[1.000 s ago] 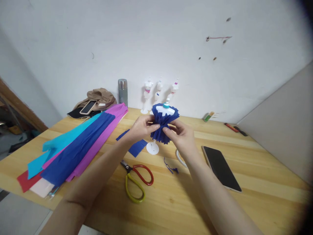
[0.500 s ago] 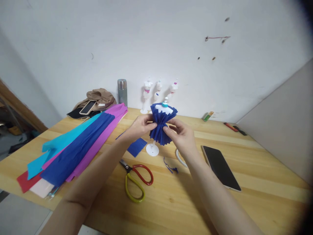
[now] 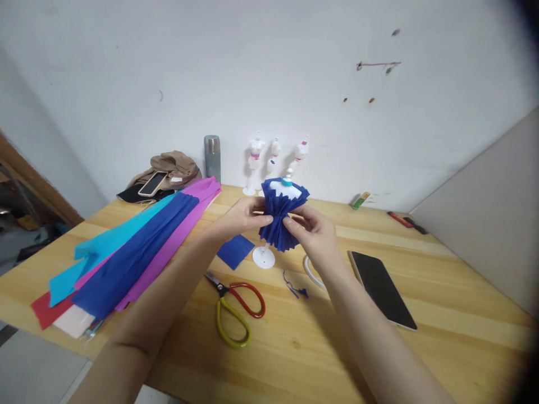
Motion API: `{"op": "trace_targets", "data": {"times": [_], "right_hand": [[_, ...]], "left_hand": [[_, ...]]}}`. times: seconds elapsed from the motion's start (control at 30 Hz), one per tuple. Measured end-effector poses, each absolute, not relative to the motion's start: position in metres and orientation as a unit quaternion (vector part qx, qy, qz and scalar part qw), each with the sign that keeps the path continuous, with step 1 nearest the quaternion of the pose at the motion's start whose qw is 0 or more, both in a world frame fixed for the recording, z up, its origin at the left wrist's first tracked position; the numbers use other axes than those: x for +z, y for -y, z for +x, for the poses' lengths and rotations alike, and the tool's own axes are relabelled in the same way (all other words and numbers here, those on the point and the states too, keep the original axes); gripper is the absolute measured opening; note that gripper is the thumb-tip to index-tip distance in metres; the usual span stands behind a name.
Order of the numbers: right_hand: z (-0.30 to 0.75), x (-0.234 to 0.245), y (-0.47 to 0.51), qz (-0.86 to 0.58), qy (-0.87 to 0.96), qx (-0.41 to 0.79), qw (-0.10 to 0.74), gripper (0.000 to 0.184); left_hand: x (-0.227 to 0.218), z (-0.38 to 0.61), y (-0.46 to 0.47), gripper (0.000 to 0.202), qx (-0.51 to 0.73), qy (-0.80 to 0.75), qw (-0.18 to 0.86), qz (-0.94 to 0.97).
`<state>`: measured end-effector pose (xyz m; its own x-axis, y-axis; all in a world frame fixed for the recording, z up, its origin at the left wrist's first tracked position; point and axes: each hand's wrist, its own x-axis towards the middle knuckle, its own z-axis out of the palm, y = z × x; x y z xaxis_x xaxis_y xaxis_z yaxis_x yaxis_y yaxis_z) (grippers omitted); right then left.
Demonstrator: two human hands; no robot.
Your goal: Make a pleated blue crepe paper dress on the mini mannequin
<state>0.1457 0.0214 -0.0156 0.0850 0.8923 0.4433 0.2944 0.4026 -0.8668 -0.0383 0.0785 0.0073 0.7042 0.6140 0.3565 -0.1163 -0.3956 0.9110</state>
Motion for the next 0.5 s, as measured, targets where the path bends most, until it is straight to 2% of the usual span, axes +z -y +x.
{"op": "trace_targets", "data": {"times": [0.5], "right_hand": [[0.1524, -0.0087, -0.0195, -0.465, 0.611, 0.285, 0.574, 0.030]], "left_hand": [[0.0123, -0.0469, -0.0827, 0.046, 0.335, -0.166, 0.511, 0.774]]}}
